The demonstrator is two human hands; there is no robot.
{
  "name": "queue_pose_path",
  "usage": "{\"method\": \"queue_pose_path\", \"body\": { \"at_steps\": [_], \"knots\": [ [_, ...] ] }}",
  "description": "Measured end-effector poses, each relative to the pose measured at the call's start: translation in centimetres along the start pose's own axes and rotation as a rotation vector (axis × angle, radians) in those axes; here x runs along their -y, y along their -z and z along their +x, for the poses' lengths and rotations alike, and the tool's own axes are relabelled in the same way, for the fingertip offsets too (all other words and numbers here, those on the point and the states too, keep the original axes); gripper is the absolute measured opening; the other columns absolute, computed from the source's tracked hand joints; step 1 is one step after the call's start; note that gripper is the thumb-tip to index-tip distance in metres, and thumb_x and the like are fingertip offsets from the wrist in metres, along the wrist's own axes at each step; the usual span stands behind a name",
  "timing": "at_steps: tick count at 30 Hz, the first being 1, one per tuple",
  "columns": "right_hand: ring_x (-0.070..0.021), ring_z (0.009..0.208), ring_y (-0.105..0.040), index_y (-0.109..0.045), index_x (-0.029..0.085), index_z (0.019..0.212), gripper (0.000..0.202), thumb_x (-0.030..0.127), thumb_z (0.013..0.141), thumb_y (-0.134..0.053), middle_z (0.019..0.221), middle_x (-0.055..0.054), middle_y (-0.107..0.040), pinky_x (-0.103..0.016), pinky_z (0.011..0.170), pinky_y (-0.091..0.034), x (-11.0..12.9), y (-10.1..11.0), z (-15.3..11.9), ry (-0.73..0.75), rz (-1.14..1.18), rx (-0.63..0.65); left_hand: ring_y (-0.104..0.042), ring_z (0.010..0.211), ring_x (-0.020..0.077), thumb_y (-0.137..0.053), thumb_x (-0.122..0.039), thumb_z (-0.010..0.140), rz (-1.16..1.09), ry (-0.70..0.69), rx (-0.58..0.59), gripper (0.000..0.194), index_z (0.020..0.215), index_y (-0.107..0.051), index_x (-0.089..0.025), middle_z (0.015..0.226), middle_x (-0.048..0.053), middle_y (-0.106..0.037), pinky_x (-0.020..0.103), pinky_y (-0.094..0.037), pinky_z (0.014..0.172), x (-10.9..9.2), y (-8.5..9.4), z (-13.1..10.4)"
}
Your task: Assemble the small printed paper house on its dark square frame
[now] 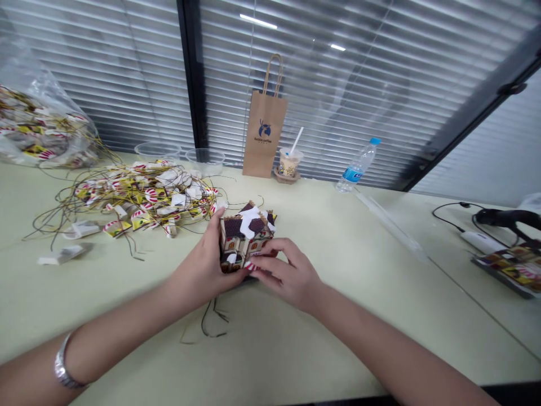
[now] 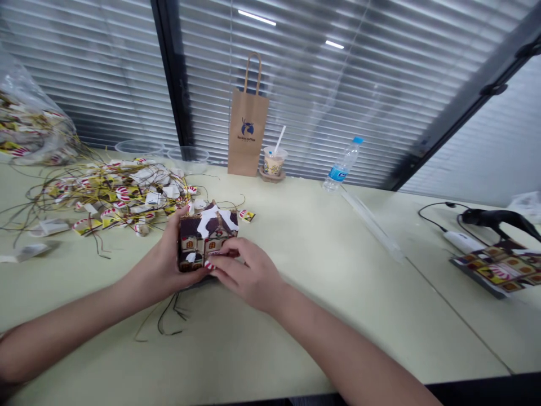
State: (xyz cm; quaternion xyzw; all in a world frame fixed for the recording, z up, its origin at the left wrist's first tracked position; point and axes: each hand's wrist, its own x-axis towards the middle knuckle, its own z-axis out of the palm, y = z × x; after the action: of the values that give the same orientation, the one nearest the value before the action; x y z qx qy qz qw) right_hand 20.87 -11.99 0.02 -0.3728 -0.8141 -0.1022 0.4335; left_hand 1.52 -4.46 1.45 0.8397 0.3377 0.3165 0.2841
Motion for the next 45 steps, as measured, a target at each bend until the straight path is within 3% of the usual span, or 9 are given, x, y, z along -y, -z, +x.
{"method": "queue_pose_path", "body": {
  "at_steps": [3, 6, 9, 14, 20, 27, 34, 39, 45],
  "knots": [
    [-0.0243, 0.108, -0.053, -0.047, 0.025, 0.129, 0.052, 0.033, 0.084, -0.071, 0.114, -0.011, -0.048, -0.041, 0.091, -0.053, -0.6, 0.0, -0.2, -0.089, 0.065, -0.097, -0.057, 0.117, 0.0330, -0.070, -0.031, 0.071, -0.013, -0.040, 0.026, 0.104, 0.149, -0.004, -0.016, 0.133, 0.021, -0.051, 0.048, -0.045, 0.099, 0.4, 0.3, 0.2],
    [-0.0277, 0.119, -0.047, -0.031, 0.029, 0.142, 0.091, 0.042, 0.068, -0.084, 0.129, -0.012, -0.042, -0.047, 0.102, -0.045, -1.1, -0.5, -0.3, -0.376, 0.217, -0.221, -0.063, 0.106, 0.0293, -0.068, -0.031, 0.073, -0.016, -0.054, 0.051, 0.099, 0.150, -0.006, -0.019, 0.127, 0.017, -0.056, 0.044, -0.050, 0.094, 0.7, 0.3, 0.2],
    [-0.0275, 0.126, -0.047, -0.012, 0.029, 0.151, 0.115, 0.049, 0.065, -0.084, 0.139, -0.013, -0.042, -0.048, 0.108, -0.040, -1.8, -1.2, -0.3, -0.630, 0.506, -0.011, -0.067, 0.097, 0.0270, -0.063, -0.032, 0.077, -0.052, -0.016, 0.056, 0.095, 0.150, -0.003, -0.022, 0.119, 0.014, -0.061, 0.042, -0.053, 0.087, 1.3, -0.1, 0.4],
    [-0.0261, 0.137, -0.038, -0.012, 0.030, 0.151, 0.117, 0.040, 0.062, -0.087, 0.152, -0.008, -0.032, -0.044, 0.115, -0.032, -2.7, -1.4, -0.1, -0.648, 0.817, 0.136, -0.067, 0.098, 0.0305, -0.066, -0.039, 0.076, -0.029, 0.036, 0.094, 0.103, 0.150, 0.003, -0.020, 0.118, 0.016, -0.061, 0.047, -0.052, 0.089, 2.1, -0.6, 0.7],
    [-0.0287, 0.136, -0.039, -0.015, 0.025, 0.150, 0.118, 0.039, 0.059, -0.089, 0.150, -0.013, -0.036, -0.050, 0.116, -0.029, -2.3, -1.4, -0.6, -0.692, 0.809, 0.100, -0.053, 0.125, 0.0355, -0.075, -0.041, 0.068, -0.158, 0.041, 0.224, 0.119, 0.151, 0.009, -0.025, 0.143, 0.018, -0.045, 0.049, -0.044, 0.103, 1.1, -0.2, 0.3],
    [-0.0323, 0.134, -0.041, -0.006, 0.029, 0.151, 0.128, 0.038, 0.056, -0.091, 0.145, -0.016, -0.040, -0.055, 0.110, -0.035, -1.7, -2.0, -1.3, -0.682, 0.740, 0.077, -0.055, 0.121, 0.0394, -0.083, -0.036, 0.059, -0.367, 0.068, 0.173, 0.125, 0.151, 0.001, -0.029, 0.138, 0.017, -0.051, 0.057, -0.040, 0.106, 0.6, -1.0, -0.3],
    [-0.0335, 0.124, -0.053, -0.013, 0.024, 0.148, 0.122, 0.047, 0.055, -0.088, 0.136, -0.017, -0.051, -0.055, 0.105, -0.040, -1.7, -1.7, -1.0, -0.700, 0.596, 0.083, -0.054, 0.123, 0.0342, -0.076, -0.036, 0.072, -0.315, 0.053, 0.243, 0.103, 0.146, -0.004, -0.027, 0.140, 0.018, -0.046, 0.053, -0.044, 0.102, 0.2, -0.5, -0.3],
    [-0.0335, 0.121, -0.055, -0.023, 0.024, 0.143, 0.116, 0.052, 0.052, -0.088, 0.133, -0.016, -0.054, -0.053, 0.102, -0.044, -1.7, -1.4, -1.1, -0.703, 0.521, 0.100, -0.056, 0.119, 0.0341, -0.080, -0.035, 0.067, -0.309, 0.061, 0.233, 0.102, 0.141, -0.012, -0.022, 0.133, 0.018, -0.051, 0.051, -0.044, 0.101, -0.3, -0.3, -0.3],
    [-0.0321, 0.131, -0.045, -0.009, 0.027, 0.150, 0.119, 0.047, 0.062, -0.086, 0.145, -0.017, -0.039, -0.055, 0.108, -0.036, -2.4, -1.5, -1.5, -0.608, 0.690, 0.123, -0.055, 0.121, 0.0336, -0.073, -0.026, 0.071, -0.302, 0.048, 0.304, 0.102, 0.146, -0.005, -0.022, 0.142, 0.020, -0.045, 0.052, -0.043, 0.103, 0.2, 0.2, 0.4]
  ]
}}
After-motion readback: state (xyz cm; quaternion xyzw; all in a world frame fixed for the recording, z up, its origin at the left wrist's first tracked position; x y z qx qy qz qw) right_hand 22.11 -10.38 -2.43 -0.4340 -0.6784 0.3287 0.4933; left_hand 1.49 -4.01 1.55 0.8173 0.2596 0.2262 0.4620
